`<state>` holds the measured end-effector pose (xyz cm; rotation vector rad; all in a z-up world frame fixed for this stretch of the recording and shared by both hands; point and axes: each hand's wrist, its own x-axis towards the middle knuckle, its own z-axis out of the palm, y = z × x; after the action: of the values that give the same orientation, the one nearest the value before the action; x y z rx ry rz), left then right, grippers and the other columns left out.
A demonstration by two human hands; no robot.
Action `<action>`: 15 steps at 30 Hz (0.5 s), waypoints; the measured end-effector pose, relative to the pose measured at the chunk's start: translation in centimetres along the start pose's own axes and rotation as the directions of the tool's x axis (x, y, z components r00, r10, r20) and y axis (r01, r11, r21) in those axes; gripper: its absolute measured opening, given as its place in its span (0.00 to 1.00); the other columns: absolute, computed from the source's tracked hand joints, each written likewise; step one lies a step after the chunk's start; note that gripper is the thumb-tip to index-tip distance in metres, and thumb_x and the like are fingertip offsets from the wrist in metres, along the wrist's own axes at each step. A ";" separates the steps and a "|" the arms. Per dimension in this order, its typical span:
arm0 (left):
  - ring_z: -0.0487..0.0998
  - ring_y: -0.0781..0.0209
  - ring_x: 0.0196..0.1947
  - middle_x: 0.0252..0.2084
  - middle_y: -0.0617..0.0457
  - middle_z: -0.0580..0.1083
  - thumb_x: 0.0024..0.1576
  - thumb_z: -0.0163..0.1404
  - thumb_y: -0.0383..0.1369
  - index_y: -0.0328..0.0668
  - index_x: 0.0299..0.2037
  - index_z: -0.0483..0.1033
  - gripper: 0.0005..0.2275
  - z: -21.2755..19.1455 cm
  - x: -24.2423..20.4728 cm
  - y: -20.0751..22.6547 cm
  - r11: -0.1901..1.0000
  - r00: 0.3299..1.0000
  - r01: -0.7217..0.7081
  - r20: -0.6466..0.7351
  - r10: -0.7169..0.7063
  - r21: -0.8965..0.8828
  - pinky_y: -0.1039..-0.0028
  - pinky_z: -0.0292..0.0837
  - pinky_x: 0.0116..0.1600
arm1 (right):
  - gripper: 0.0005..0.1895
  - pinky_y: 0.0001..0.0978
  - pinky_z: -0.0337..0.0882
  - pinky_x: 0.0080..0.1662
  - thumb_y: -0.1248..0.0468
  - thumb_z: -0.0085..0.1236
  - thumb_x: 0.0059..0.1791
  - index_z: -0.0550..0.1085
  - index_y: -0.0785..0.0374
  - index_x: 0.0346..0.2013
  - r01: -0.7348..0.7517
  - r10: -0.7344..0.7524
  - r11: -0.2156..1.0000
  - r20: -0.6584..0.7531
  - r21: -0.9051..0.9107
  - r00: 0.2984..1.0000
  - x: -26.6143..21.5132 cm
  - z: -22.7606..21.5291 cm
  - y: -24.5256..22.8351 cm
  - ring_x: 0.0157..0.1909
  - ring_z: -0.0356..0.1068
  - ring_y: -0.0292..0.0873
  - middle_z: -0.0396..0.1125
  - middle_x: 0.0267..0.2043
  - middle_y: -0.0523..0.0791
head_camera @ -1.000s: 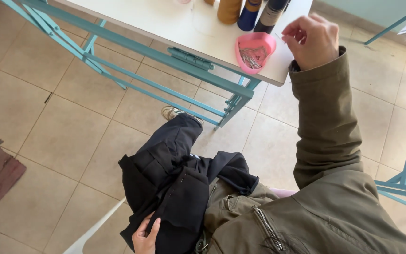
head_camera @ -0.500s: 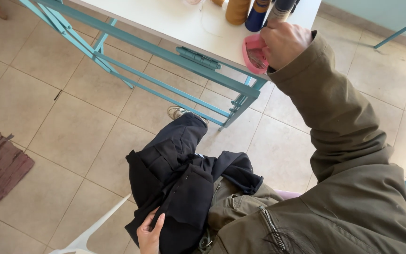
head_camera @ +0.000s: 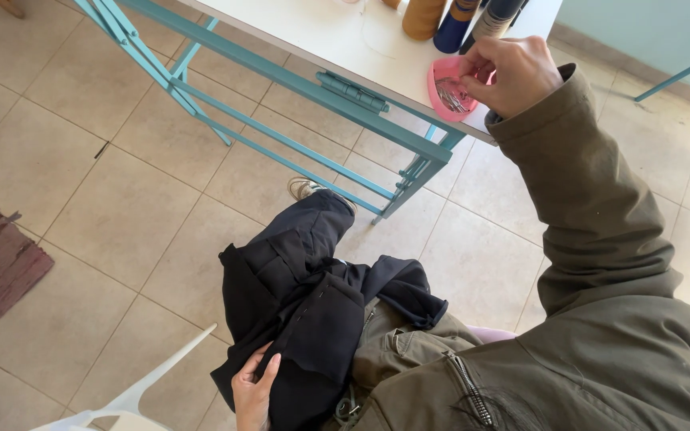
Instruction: Pinning layers of black fabric together to prepare for sewing.
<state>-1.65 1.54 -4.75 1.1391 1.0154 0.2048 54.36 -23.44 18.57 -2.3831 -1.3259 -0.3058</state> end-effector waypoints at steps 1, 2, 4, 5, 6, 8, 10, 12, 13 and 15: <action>0.79 0.70 0.39 0.41 0.51 0.81 0.56 0.58 0.25 0.30 0.47 0.83 0.10 0.0 0.1 0.0 1.000 1.000 0.000 -0.004 0.001 0.003 0.80 0.71 0.51 | 0.06 0.31 0.78 0.46 0.70 0.69 0.52 0.79 0.68 0.38 0.013 -0.013 1.000 0.006 -0.010 1.000 -0.1 0.1 0.3 0.38 0.78 0.43 0.75 0.37 0.50; 0.79 0.70 0.39 0.41 0.51 0.81 0.56 0.58 0.25 0.30 0.47 0.83 0.10 0.0 0.0 0.0 1.000 1.000 -0.001 -0.006 0.001 0.002 0.80 0.71 0.51 | 0.06 0.31 0.78 0.46 0.70 0.69 0.52 0.79 0.68 0.38 0.015 -0.015 1.000 0.006 -0.008 1.000 -0.1 0.2 0.4 0.38 0.78 0.43 0.75 0.37 0.50; 0.78 0.69 0.39 0.43 0.52 0.82 0.55 0.58 0.25 0.29 0.44 0.83 0.09 0.0 0.0 -0.1 1.000 1.000 0.013 -0.016 -0.013 -0.005 0.79 0.71 0.50 | 0.09 0.31 0.78 0.45 0.66 0.71 0.54 0.79 0.68 0.43 0.046 -0.046 0.998 -0.026 -0.035 0.999 -0.3 0.2 0.7 0.41 0.78 0.42 0.77 0.40 0.50; 0.78 0.69 0.39 0.43 0.52 0.82 0.55 0.58 0.25 0.29 0.44 0.83 0.09 -0.1 0.1 -0.4 1.000 1.000 0.013 -0.017 -0.013 -0.004 0.79 0.71 0.50 | 0.09 0.31 0.78 0.45 0.66 0.71 0.54 0.79 0.68 0.43 0.046 -0.047 0.998 -0.026 -0.034 0.999 -0.3 -0.1 0.4 0.41 0.78 0.42 0.77 0.40 0.50; 0.78 0.70 0.38 0.44 0.53 0.82 0.55 0.58 0.25 0.28 0.43 0.83 0.09 -0.3 0.2 -0.6 1.000 1.000 0.001 -0.014 -0.001 0.005 0.80 0.71 0.50 | 0.10 0.30 0.78 0.45 0.66 0.71 0.55 0.78 0.68 0.44 0.052 -0.052 0.999 -0.039 -0.004 0.998 -0.4 -0.5 0.2 0.42 0.79 0.42 0.77 0.41 0.49; 0.78 0.70 0.38 0.45 0.53 0.82 0.55 0.58 0.26 0.28 0.42 0.83 0.08 -0.5 0.5 -0.9 1.000 1.000 -0.011 -0.011 0.011 0.017 0.80 0.71 0.50 | 0.11 0.29 0.78 0.45 0.66 0.72 0.55 0.78 0.68 0.45 0.057 -0.055 0.998 -0.053 0.026 0.997 -0.6 -1.1 -0.6 0.43 0.79 0.41 0.77 0.41 0.48; 0.76 0.70 0.37 0.43 0.52 0.82 0.56 0.59 0.26 0.26 0.43 0.83 0.09 -0.6 0.3 -1.1 0.998 0.999 0.024 -0.049 -0.021 0.061 0.80 0.70 0.49 | 0.09 0.27 0.78 0.46 0.67 0.71 0.56 0.78 0.68 0.45 0.049 -0.042 0.996 -0.084 0.080 0.996 -0.8 -1.5 -1.6 0.44 0.79 0.40 0.77 0.39 0.48; 0.77 0.70 0.37 0.41 0.52 0.81 0.56 0.59 0.26 0.28 0.46 0.83 0.11 -0.1 0.3 -0.4 0.999 1.000 -0.021 -0.022 0.021 0.035 0.80 0.70 0.49 | 0.07 0.28 0.77 0.44 0.68 0.70 0.56 0.79 0.68 0.45 0.062 -0.055 0.995 -0.084 0.080 0.995 -0.9 -2.8 -4.0 0.43 0.79 0.40 0.77 0.41 0.47; 0.77 0.70 0.38 0.38 0.52 0.80 0.55 0.59 0.27 0.29 0.50 0.83 0.13 -0.1 0.3 -0.1 0.998 0.998 -0.070 0.010 0.069 0.011 0.80 0.70 0.48 | 0.04 0.28 0.76 0.42 0.70 0.68 0.56 0.80 0.67 0.45 0.071 -0.064 0.994 -0.090 0.077 0.994 -0.8 -3.2 -5.3 0.42 0.79 0.40 0.78 0.42 0.47; 0.77 0.69 0.38 0.39 0.52 0.81 0.55 0.59 0.28 0.28 0.49 0.82 0.14 1.0 -0.6 0.8 0.991 0.994 -0.113 0.018 0.112 0.071 0.78 0.71 0.49 | 0.05 0.28 0.76 0.42 0.71 0.68 0.55 0.80 0.68 0.44 0.072 -0.064 0.984 -0.051 0.166 0.997 -1.7 -4.3 -9.6 0.40 0.78 0.40 0.77 0.42 0.48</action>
<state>-0.93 0.85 -3.73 1.2631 0.9530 0.2517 45.36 -22.06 24.01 -2.1831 -1.3585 -0.2560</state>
